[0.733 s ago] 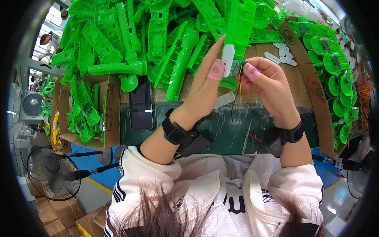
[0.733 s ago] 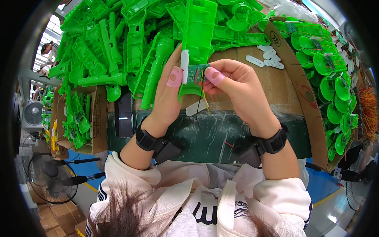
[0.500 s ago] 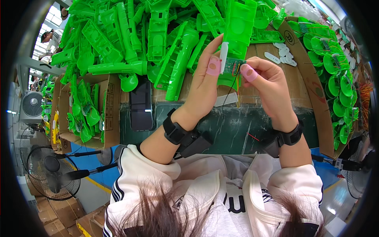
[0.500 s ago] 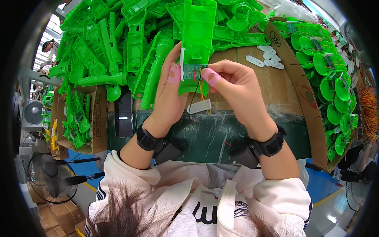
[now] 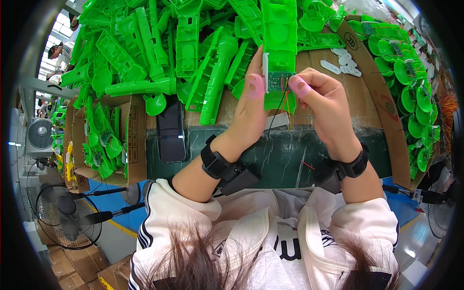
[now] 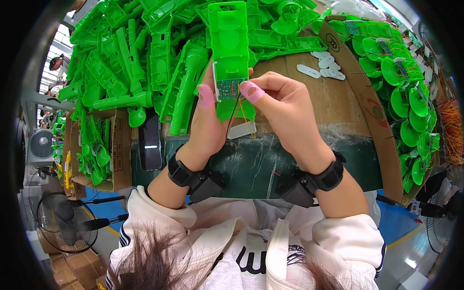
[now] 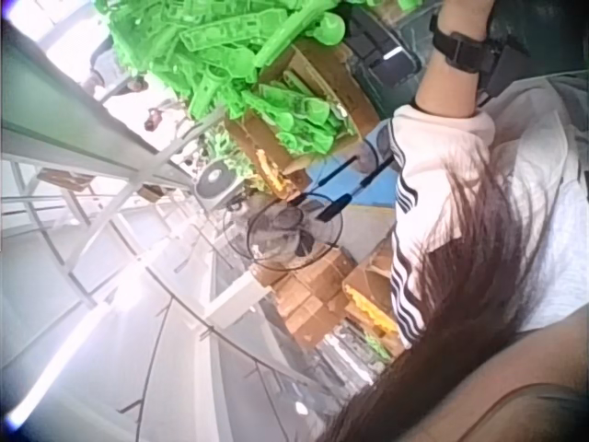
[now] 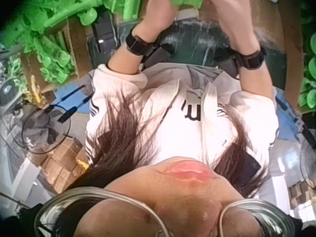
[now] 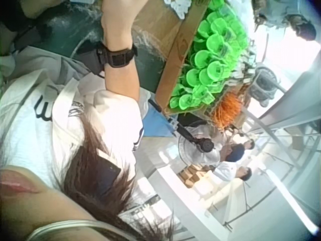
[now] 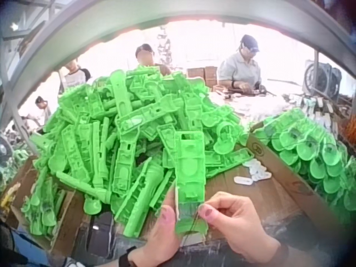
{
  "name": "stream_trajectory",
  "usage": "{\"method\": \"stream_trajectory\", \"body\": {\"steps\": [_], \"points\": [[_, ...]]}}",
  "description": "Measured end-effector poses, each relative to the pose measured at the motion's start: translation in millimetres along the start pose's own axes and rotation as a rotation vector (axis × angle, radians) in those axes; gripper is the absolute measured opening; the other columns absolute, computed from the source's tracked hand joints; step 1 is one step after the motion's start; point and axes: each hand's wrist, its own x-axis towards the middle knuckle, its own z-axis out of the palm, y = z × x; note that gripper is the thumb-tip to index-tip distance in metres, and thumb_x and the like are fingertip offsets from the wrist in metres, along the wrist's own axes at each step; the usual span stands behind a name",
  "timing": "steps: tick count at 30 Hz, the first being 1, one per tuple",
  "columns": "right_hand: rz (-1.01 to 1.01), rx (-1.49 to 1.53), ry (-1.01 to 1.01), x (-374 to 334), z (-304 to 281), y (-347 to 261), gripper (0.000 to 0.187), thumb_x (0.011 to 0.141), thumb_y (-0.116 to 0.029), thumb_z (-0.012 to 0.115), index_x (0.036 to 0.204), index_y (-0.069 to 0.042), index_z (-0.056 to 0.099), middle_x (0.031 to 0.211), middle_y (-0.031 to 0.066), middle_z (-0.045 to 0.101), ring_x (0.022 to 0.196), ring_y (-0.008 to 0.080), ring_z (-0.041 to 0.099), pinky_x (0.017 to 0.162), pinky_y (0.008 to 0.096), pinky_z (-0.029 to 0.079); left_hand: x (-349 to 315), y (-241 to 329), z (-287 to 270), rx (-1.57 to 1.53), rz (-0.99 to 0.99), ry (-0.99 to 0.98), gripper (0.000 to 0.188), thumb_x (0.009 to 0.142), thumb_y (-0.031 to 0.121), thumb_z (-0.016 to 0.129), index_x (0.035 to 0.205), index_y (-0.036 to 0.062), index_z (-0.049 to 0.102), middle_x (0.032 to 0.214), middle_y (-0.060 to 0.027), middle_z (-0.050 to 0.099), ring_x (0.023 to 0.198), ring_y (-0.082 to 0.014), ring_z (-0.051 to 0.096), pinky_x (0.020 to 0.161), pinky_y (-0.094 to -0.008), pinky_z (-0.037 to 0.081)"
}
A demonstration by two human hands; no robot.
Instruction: Assembling a circuit board and wiring into a green plastic housing on a factory assembly line.
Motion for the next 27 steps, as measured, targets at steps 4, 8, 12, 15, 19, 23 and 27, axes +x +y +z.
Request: {"method": "stream_trajectory", "body": {"steps": [4, 8, 12, 15, 19, 23, 27], "points": [[-0.184, -0.195, 0.037, -2, 4, 0, 0.015, 0.081, -0.011, 0.063, 0.082, 0.005, 0.063, 0.078, 0.0034, 0.057, 0.069, 0.0062, 0.050, 0.059, 0.0177, 0.038, 0, -1, 1, -0.056, 0.008, 0.020, 0.080, 0.082, 0.066, 0.031, 0.139, 0.0143, 0.009, 0.120, -0.0145, 0.045, 0.109, -0.0220, 0.047, 0.089, -0.0357, 0.042], [-0.239, -0.213, 0.052, -5, 7, 0, 0.015, 0.081, -0.009, 0.062, 0.081, 0.006, 0.063, 0.080, 0.0039, 0.055, 0.069, 0.0065, 0.049, 0.059, 0.0183, 0.038, 0, -3, 1, -0.012, 0.017, 0.061, 0.078, 0.083, 0.064, 0.031, 0.139, 0.0154, 0.009, 0.118, -0.0140, 0.046, 0.108, -0.0218, 0.048, 0.089, -0.0359, 0.042], [-0.057, -0.150, 0.036, -3, 4, -1, 0.017, 0.081, -0.013, 0.063, 0.079, 0.004, 0.063, 0.071, -0.0009, 0.053, 0.061, 0.0028, 0.045, 0.052, 0.0173, 0.034, -1, -10, -8, 0.064, 0.015, 0.074, 0.077, 0.084, 0.063, 0.031, 0.139, 0.0160, 0.007, 0.121, -0.0106, 0.044, 0.109, -0.0201, 0.047, 0.089, -0.0353, 0.042], [-0.045, -0.147, 0.024, -1, 0, 3, 0.018, 0.081, -0.015, 0.063, 0.078, 0.002, 0.063, 0.065, -0.0042, 0.052, 0.056, 0.0005, 0.041, 0.048, 0.0166, 0.029, 0, -15, -10, 0.188, 0.052, 0.076, 0.077, 0.084, 0.063, 0.031, 0.140, 0.0159, 0.006, 0.124, -0.0083, 0.041, 0.109, -0.0193, 0.046, 0.088, -0.0343, 0.042], [-0.028, -0.111, 0.012, 0, 1, 5, 0.017, 0.081, -0.015, 0.063, 0.078, 0.001, 0.062, 0.063, -0.0048, 0.052, 0.055, -0.0001, 0.040, 0.047, 0.0163, 0.028, 1, -11, -10, 0.129, 0.023, 0.034, 0.079, 0.084, 0.063, 0.032, 0.140, 0.0150, 0.005, 0.126, -0.0072, 0.039, 0.109, -0.0186, 0.045, 0.089, -0.0333, 0.041], [-0.009, -0.084, 0.001, 1, 0, 5, 0.017, 0.082, -0.016, 0.063, 0.079, 0.001, 0.062, 0.064, -0.0036, 0.053, 0.056, 0.0004, 0.041, 0.047, 0.0165, 0.030, -1, 2, 2, -0.037, -0.050, 0.072, 0.080, 0.084, 0.062, 0.034, 0.140, 0.0125, 0.006, 0.126, -0.0071, 0.038, 0.109, -0.0177, 0.045, 0.089, -0.0330, 0.041], [-0.037, -0.040, -0.014, 2, 2, 2, 0.017, 0.083, -0.016, 0.060, 0.084, 0.001, 0.061, 0.068, -0.0014, 0.056, 0.059, 0.0021, 0.047, 0.052, 0.0168, 0.038, 0, 5, 6, -0.057, -0.003, 0.086, 0.076, 0.085, 0.059, 0.036, 0.138, 0.0092, 0.013, 0.123, -0.0067, 0.042, 0.106, -0.0165, 0.047, 0.087, -0.0335, 0.042]]}}
